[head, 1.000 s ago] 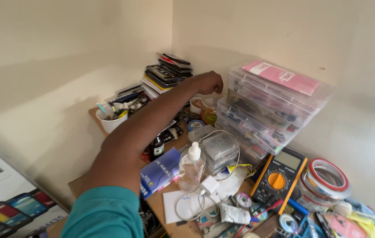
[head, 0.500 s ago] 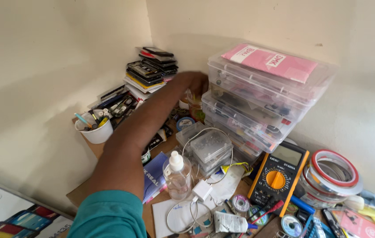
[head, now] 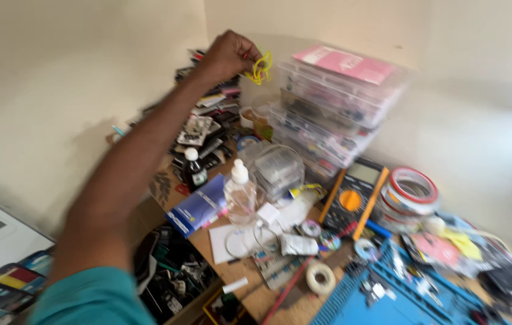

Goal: The person works on a disassembled smartphone on a blue repair mat, using a handheld tool to work around the phone's internal components. They then wipe the phone's back cover with a cloth, fit the cover onto the phone, and wrap rubber bands around the assembled phone.

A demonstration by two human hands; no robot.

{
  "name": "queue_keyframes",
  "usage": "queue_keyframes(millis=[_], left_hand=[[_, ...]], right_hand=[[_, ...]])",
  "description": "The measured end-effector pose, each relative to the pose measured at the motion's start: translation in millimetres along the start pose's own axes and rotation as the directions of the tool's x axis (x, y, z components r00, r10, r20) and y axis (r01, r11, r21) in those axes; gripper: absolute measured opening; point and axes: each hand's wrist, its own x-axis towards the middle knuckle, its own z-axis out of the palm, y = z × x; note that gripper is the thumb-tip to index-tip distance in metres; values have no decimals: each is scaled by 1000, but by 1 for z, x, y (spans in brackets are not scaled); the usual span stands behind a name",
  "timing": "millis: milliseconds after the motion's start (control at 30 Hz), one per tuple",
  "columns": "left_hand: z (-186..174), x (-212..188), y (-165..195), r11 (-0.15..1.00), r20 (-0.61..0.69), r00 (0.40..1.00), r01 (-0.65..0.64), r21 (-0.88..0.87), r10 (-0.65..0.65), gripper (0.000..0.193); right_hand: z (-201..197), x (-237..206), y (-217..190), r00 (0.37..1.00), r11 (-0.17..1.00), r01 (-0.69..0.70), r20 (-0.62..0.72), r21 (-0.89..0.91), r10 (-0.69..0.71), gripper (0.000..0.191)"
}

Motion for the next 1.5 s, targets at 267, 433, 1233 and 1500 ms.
queue_keyframes(millis=[267,433,1233,1500], left_hand=[[208,-121,91,904,448,892,142,-403,60,22],[317,-172,101,950,591,802,118,-288,79,16],[366,-245,102,1,221,880,244,-970,-421,29],[292,-279,88,56,61,886,97,-994,-461,29]], right_hand=[[-91,-111,77,996,995,-85,11,49,84,58],[-84,-136,76,988,975,-78,148,210,47,48],[-34,-149,-23,888,910,414,208,27,-410,22],[-17,-135,-29,656,385,739,461,-553,-598,18]])
